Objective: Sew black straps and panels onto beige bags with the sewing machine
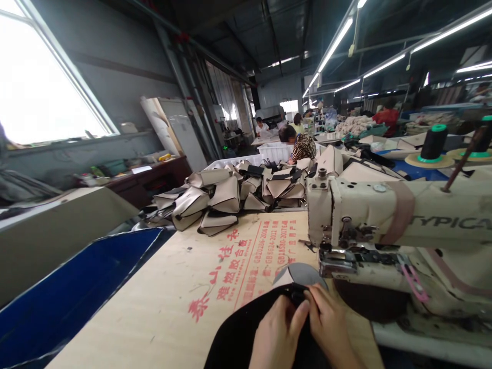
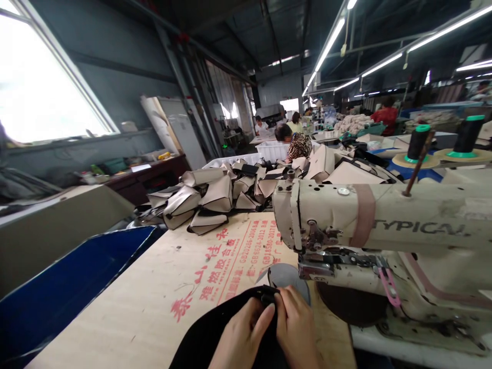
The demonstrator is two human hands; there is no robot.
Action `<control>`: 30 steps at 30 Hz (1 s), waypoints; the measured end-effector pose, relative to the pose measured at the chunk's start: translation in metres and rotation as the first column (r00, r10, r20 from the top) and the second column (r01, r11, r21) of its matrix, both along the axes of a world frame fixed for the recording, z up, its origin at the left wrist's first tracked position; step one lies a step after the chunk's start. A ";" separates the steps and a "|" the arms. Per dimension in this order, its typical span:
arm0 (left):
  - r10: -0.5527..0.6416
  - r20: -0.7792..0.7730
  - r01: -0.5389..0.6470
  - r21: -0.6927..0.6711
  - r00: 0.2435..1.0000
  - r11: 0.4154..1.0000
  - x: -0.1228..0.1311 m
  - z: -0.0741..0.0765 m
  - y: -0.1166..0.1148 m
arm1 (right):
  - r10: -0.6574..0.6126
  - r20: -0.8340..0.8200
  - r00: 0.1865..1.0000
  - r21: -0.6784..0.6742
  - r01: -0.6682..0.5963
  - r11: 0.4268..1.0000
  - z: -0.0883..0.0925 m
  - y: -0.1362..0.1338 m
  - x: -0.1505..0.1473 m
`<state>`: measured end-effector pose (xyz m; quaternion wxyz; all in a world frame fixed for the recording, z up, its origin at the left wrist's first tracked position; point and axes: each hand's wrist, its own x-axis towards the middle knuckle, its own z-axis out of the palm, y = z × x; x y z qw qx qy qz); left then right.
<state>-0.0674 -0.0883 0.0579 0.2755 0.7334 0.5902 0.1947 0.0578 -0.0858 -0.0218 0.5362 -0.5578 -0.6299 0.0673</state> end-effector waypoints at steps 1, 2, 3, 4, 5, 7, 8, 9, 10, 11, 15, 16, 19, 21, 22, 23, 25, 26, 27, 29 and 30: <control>-0.005 -0.056 0.010 0.100 0.998 0.995 -0.009 0.007 0.000 | 0.017 0.004 1.000 -0.004 -0.017 1.000 0.000 0.001 0.001; -0.014 -0.111 0.035 0.194 0.994 0.980 -0.018 0.014 0.003 | 0.037 0.006 0.999 -0.008 -0.036 0.999 0.001 0.001 0.002; -0.042 -0.162 0.084 0.261 0.986 0.962 -0.029 0.018 0.009 | 0.062 0.007 0.998 -0.013 -0.062 0.998 0.001 0.001 0.003; -0.098 -0.207 0.155 0.280 0.973 0.947 -0.039 0.021 0.017 | 0.094 0.006 0.996 -0.018 -0.094 0.995 0.002 0.002 0.004; -0.186 -0.244 0.246 0.246 0.952 0.938 -0.049 0.022 0.028 | 0.130 0.004 0.991 -0.024 -0.130 0.991 0.003 0.002 0.006; -0.413 -0.261 0.442 0.061 0.872 0.895 -0.063 0.019 0.054 | 0.204 0.007 0.979 -0.046 -0.204 0.978 0.005 0.003 0.010; -0.522 -0.236 0.529 -0.041 0.819 0.848 -0.067 0.017 0.068 | 0.231 0.012 0.973 -0.059 -0.230 0.971 0.006 0.004 0.012; -0.612 -0.188 0.599 -0.128 0.768 0.791 -0.068 0.015 0.080 | 0.248 0.019 0.969 -0.073 -0.246 0.966 0.008 0.005 0.016; -0.680 -0.122 0.653 -0.198 0.723 0.731 -0.066 0.015 0.091 | 0.260 0.026 0.965 -0.086 -0.257 0.963 0.009 0.006 0.019; -0.725 -0.049 0.694 -0.252 0.687 0.674 -0.063 0.016 0.099 | 0.271 0.030 0.962 -0.097 -0.267 0.959 0.011 0.007 0.023; -0.755 0.132 0.747 -0.330 0.642 0.577 -0.047 0.030 0.112 | 0.274 -0.025 0.961 -0.135 -0.275 0.952 0.014 0.013 0.040; -0.756 0.139 0.750 -0.327 0.640 0.575 -0.043 0.032 0.112 | 0.264 -0.055 0.963 -0.143 -0.269 0.952 0.014 0.015 0.044; -0.745 0.138 0.744 -0.304 0.652 0.595 -0.034 0.030 0.111 | 0.258 -0.129 0.958 -0.165 -0.277 0.947 0.013 0.019 0.054; -0.729 0.135 0.731 -0.282 0.671 0.621 -0.026 0.023 0.111 | 0.263 -0.147 0.954 -0.184 -0.287 0.940 0.012 0.021 0.059; -0.726 0.136 0.730 -0.268 0.675 0.629 -0.021 0.020 0.111 | 0.256 -0.151 0.955 -0.193 -0.283 0.939 0.011 0.021 0.061; -0.721 0.141 0.729 -0.252 0.678 0.636 -0.016 0.017 0.111 | 0.245 -0.156 0.957 -0.202 -0.273 0.940 0.010 0.021 0.063; -0.713 0.164 0.730 -0.226 0.681 0.645 -0.007 0.015 0.111 | 0.230 -0.167 0.959 -0.222 -0.264 0.939 0.007 0.020 0.066; -0.712 0.184 0.734 -0.220 0.678 0.643 -0.004 0.015 0.112 | 0.234 -0.171 0.957 -0.233 -0.270 0.934 0.006 0.019 0.067; -0.713 0.203 0.741 -0.220 0.671 0.635 -0.002 0.017 0.113 | 0.242 -0.175 0.954 -0.245 -0.281 0.928 0.005 0.018 0.069; -0.726 0.221 0.757 -0.251 0.652 0.603 -0.003 0.020 0.118 | 0.258 -0.185 0.948 -0.273 -0.302 0.913 0.005 0.016 0.071; -0.731 0.215 0.757 -0.290 0.648 0.586 -0.006 0.021 0.120 | 0.258 -0.190 0.947 -0.286 -0.305 0.908 0.007 0.016 0.072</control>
